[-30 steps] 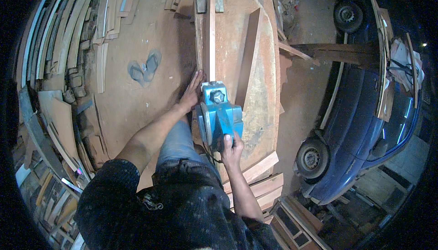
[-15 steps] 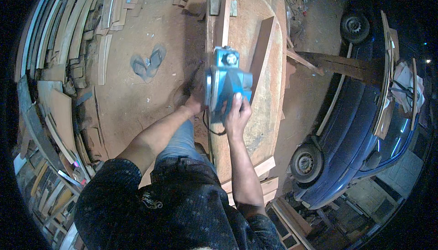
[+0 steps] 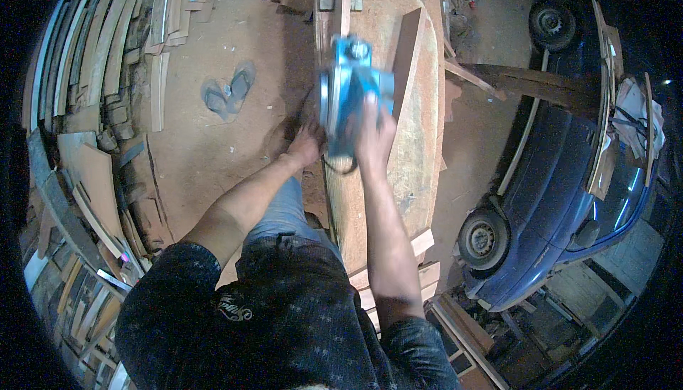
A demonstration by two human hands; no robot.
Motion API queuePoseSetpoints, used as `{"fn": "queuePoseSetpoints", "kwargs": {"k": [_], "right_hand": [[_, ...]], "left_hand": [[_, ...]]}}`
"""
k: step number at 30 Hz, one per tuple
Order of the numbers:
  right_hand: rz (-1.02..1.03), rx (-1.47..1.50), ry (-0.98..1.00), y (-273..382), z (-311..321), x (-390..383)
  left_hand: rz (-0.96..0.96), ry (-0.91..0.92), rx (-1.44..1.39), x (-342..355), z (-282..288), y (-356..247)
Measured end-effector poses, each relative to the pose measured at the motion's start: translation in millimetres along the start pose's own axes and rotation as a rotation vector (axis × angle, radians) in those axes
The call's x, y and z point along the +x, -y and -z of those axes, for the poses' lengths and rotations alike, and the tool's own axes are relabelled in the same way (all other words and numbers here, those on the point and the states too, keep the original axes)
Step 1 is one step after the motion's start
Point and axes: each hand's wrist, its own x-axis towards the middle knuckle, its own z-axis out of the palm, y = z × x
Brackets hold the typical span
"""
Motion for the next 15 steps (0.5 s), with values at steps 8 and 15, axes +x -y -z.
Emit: {"fn": "queuePoseSetpoints", "kwargs": {"k": [8, 15], "right_hand": [[0.012, -0.134, -0.064, -96, 85, -193], [0.060, -0.115, -0.052, -83, 68, -163]], "left_hand": [[-0.086, -0.149, -0.006, -8, 10, -9], [-0.147, -0.132, -0.108, -14, 23, -14]]}}
